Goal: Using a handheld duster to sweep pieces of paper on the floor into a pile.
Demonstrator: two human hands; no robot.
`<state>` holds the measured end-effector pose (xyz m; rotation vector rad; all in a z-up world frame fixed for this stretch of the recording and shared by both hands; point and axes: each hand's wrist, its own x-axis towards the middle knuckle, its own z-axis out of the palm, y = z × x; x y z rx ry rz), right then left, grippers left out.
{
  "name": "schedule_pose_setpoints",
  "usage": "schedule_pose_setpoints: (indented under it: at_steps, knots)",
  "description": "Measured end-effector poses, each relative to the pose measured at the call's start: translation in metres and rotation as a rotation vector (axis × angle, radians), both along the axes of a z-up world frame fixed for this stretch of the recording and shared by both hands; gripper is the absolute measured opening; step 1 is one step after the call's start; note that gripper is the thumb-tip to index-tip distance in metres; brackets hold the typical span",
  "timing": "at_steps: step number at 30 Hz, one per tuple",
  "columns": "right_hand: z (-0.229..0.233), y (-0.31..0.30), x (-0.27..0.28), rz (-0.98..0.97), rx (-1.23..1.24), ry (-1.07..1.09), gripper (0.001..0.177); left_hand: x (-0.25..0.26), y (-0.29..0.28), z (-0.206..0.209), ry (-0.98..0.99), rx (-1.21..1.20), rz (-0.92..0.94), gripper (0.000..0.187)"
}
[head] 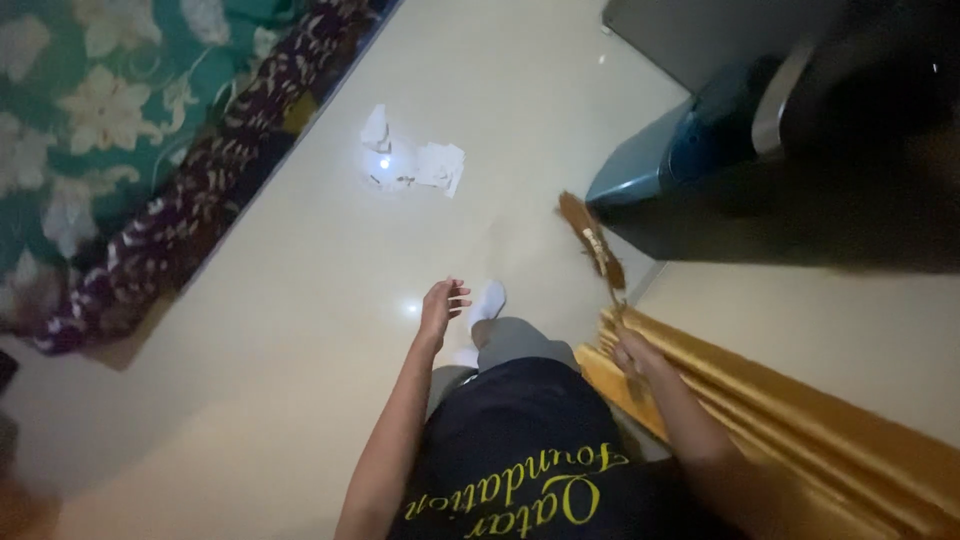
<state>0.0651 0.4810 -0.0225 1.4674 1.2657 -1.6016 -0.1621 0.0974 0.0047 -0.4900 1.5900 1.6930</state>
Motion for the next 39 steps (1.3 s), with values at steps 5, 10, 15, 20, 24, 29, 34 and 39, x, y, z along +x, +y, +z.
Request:
schedule_pose_setpoints:
  at_steps: [5,10,15,20,24,29,34,39]
  knots:
    - [-0.022,-0.061,-0.060,-0.027,-0.014,0.075,0.055,-0.036,-0.002,0.006,0.013,-0.080,-0.134,0.045]
    - [-0.104,-0.046,-0.061,-0.263,-0.218,0.108,0.055,-0.067,0.023,0.008,0.032,-0.096,-0.255,0.046]
    - [-0.047,-0.028,0.005,-0.178,0.050,0.147,0.032,-0.083,0.063,0.016,0.035,-0.067,-0.421,0.048]
    - [0.013,-0.034,0.070,-0.231,0.042,0.103,0.039,-0.095,0.084,-0.006,-0.017,-0.017,-0.526,0.047]
    - [-0.033,-0.060,0.092,-0.312,0.139,0.066,0.045,-0.109,0.087,-0.004,-0.041,-0.057,-0.672,0.047]
    - [-0.157,-0.110,0.084,-0.439,0.117,-0.009,0.029,-0.130,0.072,-0.010,-0.003,-0.038,-0.743,0.048]
    - [-0.222,-0.135,0.011,-0.603,-0.196,0.226,0.011,-0.151,0.056,0.001,-0.023,-0.104,-0.786,0.050]
    - [-0.155,-0.159,0.015,-0.535,-0.224,0.355,0.035,-0.154,0.059,0.010,-0.057,-0.078,-0.818,0.050]
